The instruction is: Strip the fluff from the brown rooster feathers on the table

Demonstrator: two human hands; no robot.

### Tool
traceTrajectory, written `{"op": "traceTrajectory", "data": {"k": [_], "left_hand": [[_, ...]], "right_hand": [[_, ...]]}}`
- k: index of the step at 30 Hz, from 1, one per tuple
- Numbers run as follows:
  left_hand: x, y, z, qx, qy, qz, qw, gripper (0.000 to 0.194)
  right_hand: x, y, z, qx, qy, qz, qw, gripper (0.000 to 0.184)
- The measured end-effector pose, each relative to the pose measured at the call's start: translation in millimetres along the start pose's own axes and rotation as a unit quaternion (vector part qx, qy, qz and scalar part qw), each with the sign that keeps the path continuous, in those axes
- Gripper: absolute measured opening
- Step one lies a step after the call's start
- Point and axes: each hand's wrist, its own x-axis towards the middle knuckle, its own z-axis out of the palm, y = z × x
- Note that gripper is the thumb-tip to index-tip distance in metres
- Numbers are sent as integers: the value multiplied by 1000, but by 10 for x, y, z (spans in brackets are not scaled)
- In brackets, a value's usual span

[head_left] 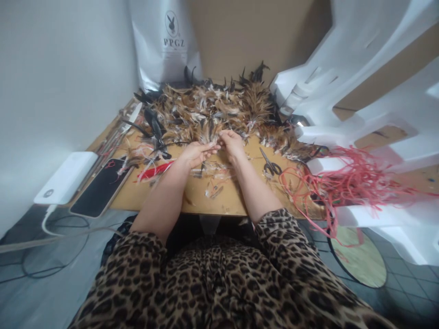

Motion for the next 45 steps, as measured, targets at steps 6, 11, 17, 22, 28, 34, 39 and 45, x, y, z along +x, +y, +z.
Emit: {"op": "traceTrajectory", "data": {"k": [6, 11, 17, 22, 28, 34, 39, 45], "left_hand": [[24, 23, -24, -61, 2, 7, 998, 8], [-34, 100, -5, -137, -8, -15, 990, 9], [-81, 125, 29, -133, -15, -29, 991, 10], [-20, 67, -11, -40, 6, 23, 999, 9], [38, 13, -42, 41, 40, 72, 996, 12], [33, 8, -26, 59, 53, 85, 993, 15], [19, 7, 12, 67, 57, 79, 993, 18], [24, -3, -8, 102, 62, 99, 988, 16]], "right_hand": [[-22, -16, 20, 13, -9, -12, 1000, 28], [-21, -55, -52, 63, -116, 50, 990, 38], [-71, -37, -49, 47, -208, 73, 974, 37], [-27, 5, -51, 27, -145, 25, 989, 37], [16, 16, -75, -22, -116, 0, 993, 37], [-48, -37, -18, -37, -88, -2, 995, 35], [-85, -41, 28, -71, -68, -15, 995, 35], [-79, 5, 57, -75, -55, -31, 995, 35]]}}
